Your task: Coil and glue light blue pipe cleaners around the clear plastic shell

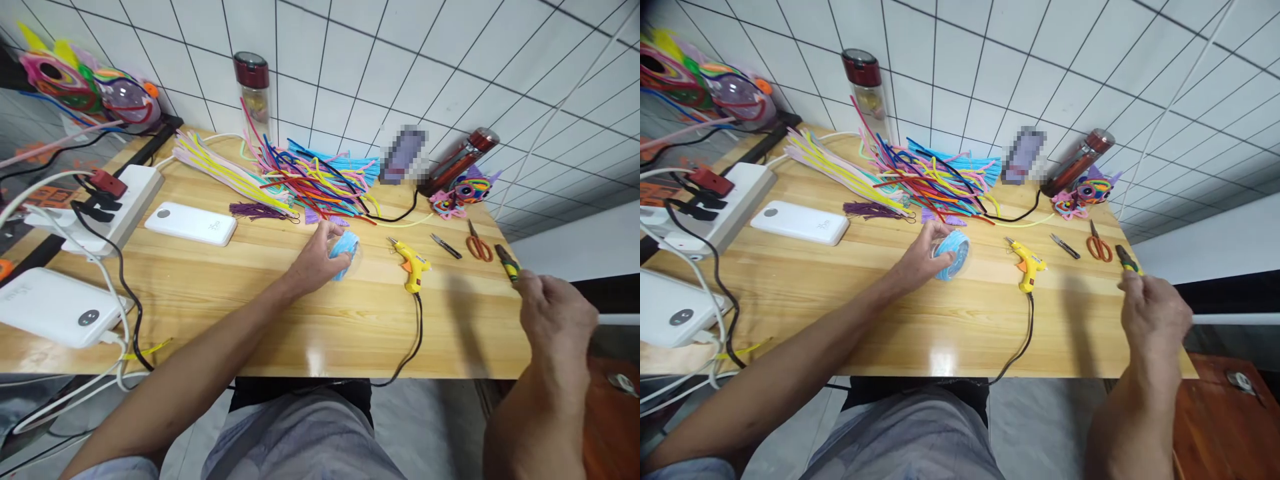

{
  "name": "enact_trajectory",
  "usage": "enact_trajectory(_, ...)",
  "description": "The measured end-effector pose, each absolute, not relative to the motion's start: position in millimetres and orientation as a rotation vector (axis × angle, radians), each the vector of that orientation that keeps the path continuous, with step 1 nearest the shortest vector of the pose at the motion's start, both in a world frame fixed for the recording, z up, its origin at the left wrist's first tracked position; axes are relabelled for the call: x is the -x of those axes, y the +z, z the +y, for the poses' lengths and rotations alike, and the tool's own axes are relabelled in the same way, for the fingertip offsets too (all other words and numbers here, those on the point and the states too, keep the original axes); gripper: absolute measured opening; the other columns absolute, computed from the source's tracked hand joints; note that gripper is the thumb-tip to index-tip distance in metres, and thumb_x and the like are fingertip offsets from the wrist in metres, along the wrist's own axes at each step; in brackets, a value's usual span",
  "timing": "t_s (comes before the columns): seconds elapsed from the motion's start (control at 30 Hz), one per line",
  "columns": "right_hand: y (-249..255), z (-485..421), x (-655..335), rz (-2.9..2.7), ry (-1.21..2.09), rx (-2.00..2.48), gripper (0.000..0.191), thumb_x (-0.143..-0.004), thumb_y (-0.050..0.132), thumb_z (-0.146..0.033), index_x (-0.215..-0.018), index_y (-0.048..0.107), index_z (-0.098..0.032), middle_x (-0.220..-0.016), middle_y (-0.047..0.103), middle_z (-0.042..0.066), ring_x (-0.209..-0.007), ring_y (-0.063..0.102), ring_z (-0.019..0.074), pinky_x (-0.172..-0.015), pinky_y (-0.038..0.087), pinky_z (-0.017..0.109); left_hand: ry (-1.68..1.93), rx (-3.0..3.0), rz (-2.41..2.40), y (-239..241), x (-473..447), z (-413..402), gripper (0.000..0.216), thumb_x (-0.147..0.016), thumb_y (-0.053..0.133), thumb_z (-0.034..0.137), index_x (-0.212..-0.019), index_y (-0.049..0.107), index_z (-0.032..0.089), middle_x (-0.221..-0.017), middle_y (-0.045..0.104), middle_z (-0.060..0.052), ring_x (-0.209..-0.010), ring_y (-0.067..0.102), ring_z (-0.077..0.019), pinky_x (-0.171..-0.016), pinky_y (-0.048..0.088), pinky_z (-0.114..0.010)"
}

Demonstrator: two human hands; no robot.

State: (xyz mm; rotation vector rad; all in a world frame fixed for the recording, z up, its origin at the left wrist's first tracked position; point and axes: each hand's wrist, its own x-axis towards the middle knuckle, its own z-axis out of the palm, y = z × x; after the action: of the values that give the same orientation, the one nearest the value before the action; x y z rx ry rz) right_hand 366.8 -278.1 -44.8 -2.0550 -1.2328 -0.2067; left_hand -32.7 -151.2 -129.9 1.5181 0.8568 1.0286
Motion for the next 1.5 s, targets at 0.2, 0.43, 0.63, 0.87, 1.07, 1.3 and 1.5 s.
enact_trajectory(0.2,-62,-224,-209,-1.349,0.737,1.519,0.038,-0.075,0.088,-0.043,-0.108,0.073,-0.031,-0.112,0.075,0.005,-0.108,0.071,0.0294,-0.095,0.057,0.049,1.05,-1.551,0.836,-133,32,-152,0.04,-0.085,0.073,0.028,-0.115,0.047,0.025,-0.145,0.066,-0.017,-0.145,0.063,-0.0326,-0.122,0.05,-0.054)
enact_trajectory(0.43,-73,-194,-157,-1.38,0.95,1.494,0.04,-0.075,0.081,-0.043,-0.109,0.069,-0.027,-0.099,0.069,0.001,-0.096,0.066,0.0227,-0.085,0.053,0.04,1.118,-1.751,0.846,-135,30,-159,0.042,-0.088,0.076,0.027,-0.12,0.049,0.026,-0.134,0.066,-0.012,-0.133,0.065,-0.029,-0.114,0.054,-0.049)
enact_trajectory(0.63,-78,-195,-159,-1.387,0.934,1.477,0.036,-0.073,0.082,-0.041,-0.103,0.067,-0.027,-0.092,0.069,0.0,-0.089,0.065,0.0214,-0.079,0.052,0.037,1.113,-1.806,0.861,-138,28,-161,0.045,-0.087,0.074,0.026,-0.122,0.047,0.026,-0.134,0.066,-0.013,-0.132,0.066,-0.0317,-0.114,0.054,-0.053)
enact_trajectory(0.87,-81,-194,-158,-1.399,0.914,1.472,0.034,-0.073,0.08,-0.038,-0.103,0.067,-0.028,-0.091,0.068,-0.001,-0.085,0.063,0.0199,-0.076,0.051,0.036,1.083,-1.78,0.872,-133,29,-163,0.045,-0.086,0.074,0.026,-0.123,0.048,0.027,-0.139,0.067,-0.014,-0.138,0.065,-0.0318,-0.117,0.054,-0.052)
enact_trajectory(1.07,-87,-192,-158,-1.381,0.906,1.467,0.034,-0.071,0.077,-0.035,-0.102,0.066,-0.028,-0.091,0.067,-0.001,-0.085,0.062,0.0196,-0.075,0.05,0.035,1.09,-1.809,0.881,-133,28,-164,0.045,-0.084,0.075,0.028,-0.12,0.049,0.026,-0.135,0.067,-0.013,-0.137,0.066,-0.0328,-0.119,0.052,-0.053)
enact_trajectory(1.3,-90,-193,-159,-1.388,0.931,1.454,0.033,-0.074,0.076,-0.036,-0.104,0.066,-0.028,-0.091,0.065,-0.002,-0.083,0.059,0.0192,-0.077,0.049,0.037,1.082,-1.835,0.861,-131,29,-162,0.043,-0.086,0.072,0.031,-0.12,0.047,0.025,-0.134,0.066,-0.015,-0.137,0.065,-0.0341,-0.119,0.051,-0.054)
enact_trajectory(1.5,-92,-192,-160,-1.379,0.956,1.448,0.032,-0.075,0.078,-0.038,-0.103,0.066,-0.028,-0.091,0.063,-0.002,-0.084,0.058,0.0197,-0.078,0.049,0.037,1.075,-1.85,0.846,-133,30,-161,0.042,-0.087,0.071,0.029,-0.122,0.046,0.026,-0.136,0.066,-0.014,-0.139,0.065,-0.0322,-0.119,0.052,-0.053)
